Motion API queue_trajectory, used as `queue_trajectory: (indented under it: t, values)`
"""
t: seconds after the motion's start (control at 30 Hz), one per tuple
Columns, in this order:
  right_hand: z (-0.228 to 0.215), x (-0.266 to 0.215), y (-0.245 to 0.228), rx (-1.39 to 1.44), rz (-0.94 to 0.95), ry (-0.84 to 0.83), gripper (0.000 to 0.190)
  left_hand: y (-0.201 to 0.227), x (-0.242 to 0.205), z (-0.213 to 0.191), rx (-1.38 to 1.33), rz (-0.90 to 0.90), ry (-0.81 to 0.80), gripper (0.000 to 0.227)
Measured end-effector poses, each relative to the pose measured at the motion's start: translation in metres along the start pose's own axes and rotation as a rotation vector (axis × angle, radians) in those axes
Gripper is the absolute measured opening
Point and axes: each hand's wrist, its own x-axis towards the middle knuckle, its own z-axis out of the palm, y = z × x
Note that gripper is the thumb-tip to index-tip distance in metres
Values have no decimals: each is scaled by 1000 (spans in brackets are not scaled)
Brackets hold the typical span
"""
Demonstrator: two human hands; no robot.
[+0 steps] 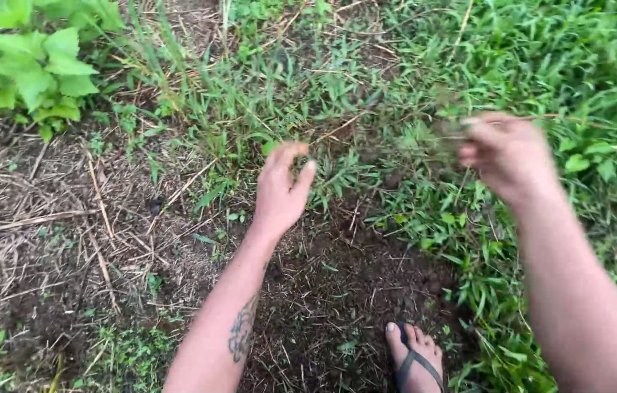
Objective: Pulling weeds or grass from the soil by hand.
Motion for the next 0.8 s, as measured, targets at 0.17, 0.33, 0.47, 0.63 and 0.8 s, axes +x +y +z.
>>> queue_trajectory:
  t: [0.17, 0.33, 0.47, 0.63, 0.8]
  values:
    - [11, -94, 107, -882, 68, 40, 52, -147, -15, 82, 360, 11, -207, 25]
    - [25, -64, 146, -621, 289, 111, 73, -139, -11, 98, 587, -238, -178, 64]
    - [7, -48, 122, -623, 385, -4, 77, -98, 7, 99, 595, -530, -238, 95]
    - [-232, 92, -29, 745, 157, 23, 29, -85, 18, 115, 805, -675, -327, 110]
    - [-183, 137, -105, 92, -93, -261, 29, -154, 12, 118, 721, -657, -370, 71]
